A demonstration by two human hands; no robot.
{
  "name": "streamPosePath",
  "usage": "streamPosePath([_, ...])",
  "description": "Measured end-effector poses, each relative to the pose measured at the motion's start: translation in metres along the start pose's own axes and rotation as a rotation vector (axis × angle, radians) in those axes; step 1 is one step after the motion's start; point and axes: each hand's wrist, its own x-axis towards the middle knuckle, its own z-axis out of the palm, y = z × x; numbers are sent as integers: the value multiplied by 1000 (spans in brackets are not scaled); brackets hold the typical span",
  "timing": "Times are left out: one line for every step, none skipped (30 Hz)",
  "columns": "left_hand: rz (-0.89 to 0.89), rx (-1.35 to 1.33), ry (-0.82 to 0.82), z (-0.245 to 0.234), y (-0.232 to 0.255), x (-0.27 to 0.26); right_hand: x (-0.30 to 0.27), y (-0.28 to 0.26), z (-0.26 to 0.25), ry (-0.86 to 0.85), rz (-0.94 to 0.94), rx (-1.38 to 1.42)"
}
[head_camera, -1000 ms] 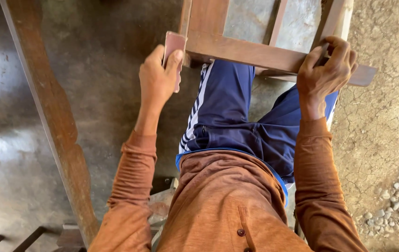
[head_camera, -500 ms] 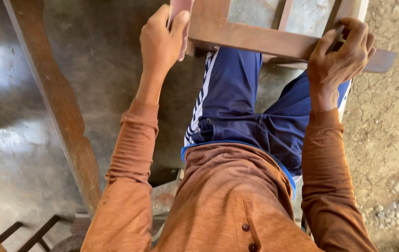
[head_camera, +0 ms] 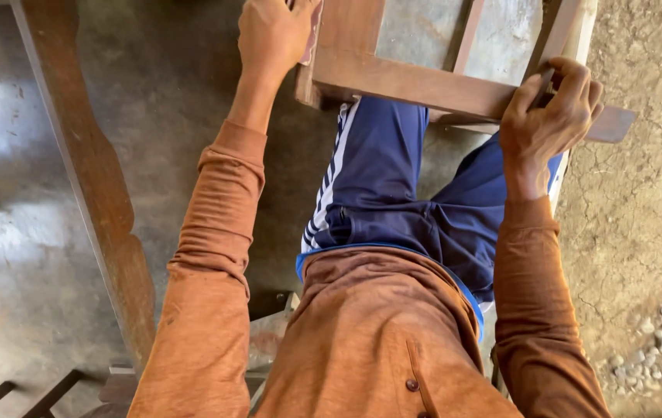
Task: Sanding a wooden chair frame with sandpaper.
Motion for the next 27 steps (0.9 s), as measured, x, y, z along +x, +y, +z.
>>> streamPosePath([15, -34, 5, -1, 3, -3, -1, 2, 1, -7, 3, 11])
streamPosePath([29, -68, 10, -2, 6, -6, -2, 6, 4, -15, 6, 22])
streamPosePath([37, -67, 11, -14, 13, -24, -1, 4, 3, -8, 9, 22])
streamPosePath([1, -88, -46, -26, 21, -41, 0, 3, 3, -10, 14, 14])
streamPosePath([-39, -111, -113, -36, 28, -60, -1, 4, 1, -19, 21, 1])
streamPosePath([-35, -111, -120, -38, 27, -59, 3, -6, -4, -19, 27, -5])
streamPosePath([-26, -101, -125, -38, 27, -56, 10, -13, -10, -30, 34, 13])
streamPosePath([-17, -90, -129, -39, 26, -55, 15, -22, -17, -41, 40, 31])
streamPosePath([-36, -92, -121, -29, 28, -41, 10, -16, -13, -53, 24, 39])
streamPosePath([0, -75, -83, -20, 29, -27, 4, -10, -11, -47, 26, 35])
streamPosePath([53, -54, -39, -13, 30, -6, 3, -6, -5, -23, 33, 32])
streamPosePath([50, -53, -23, -15, 29, -2, 11, -13, -4, -17, 23, 42])
streamPosePath([59, -64, -24, -14, 30, -4, 12, -18, -9, -25, 29, 49])
streamPosePath([68, -75, -25, -12, 30, -6, 13, -22, -14, -32, 36, 57])
streamPosePath([61, -77, -31, -11, 30, -9, 12, -19, -14, -41, 35, 53])
streamPosePath([72, -94, -25, -10, 31, -12, 11, -17, -14, -49, 33, 58])
streamPosePath([89, -104, -9, -11, 31, -12, 11, -16, -11, -47, 31, 73])
streamPosePath([88, -100, -4, -12, 31, -13, 10, -16, -11, -46, 30, 79])
streamPosePath([113, -110, 5, -13, 32, -10, 9, -15, -11, -49, 30, 72])
streamPosePath([138, -121, 14, -12, 33, -7, 9, -14, -11, -53, 30, 64])
streamPosePath([129, -115, 1, -25, 36, -31, 9, -16, -13, -68, 38, 65])
streamPosePath([-54, -231, -96, -38, 38, -55, 9, -17, -15, -60, 34, 71])
streamPosePath([-225, -347, -187, -50, 42, -74, 13, -19, -14, -36, 28, 77])
streamPosePath([-222, -344, -190, -50, 38, -69, 13, -20, -11, -34, 34, 76])
streamPosePath([-155, -300, -178, -49, 34, -68, 14, -20, -12, -45, 37, 88])
streamPosePath([-89, -255, -167, -48, 31, -68, 14, -21, -13, -56, 40, 101])
streamPosePath([-94, -257, -154, -35, 26, -52, 14, -23, -15, -56, 28, 108])
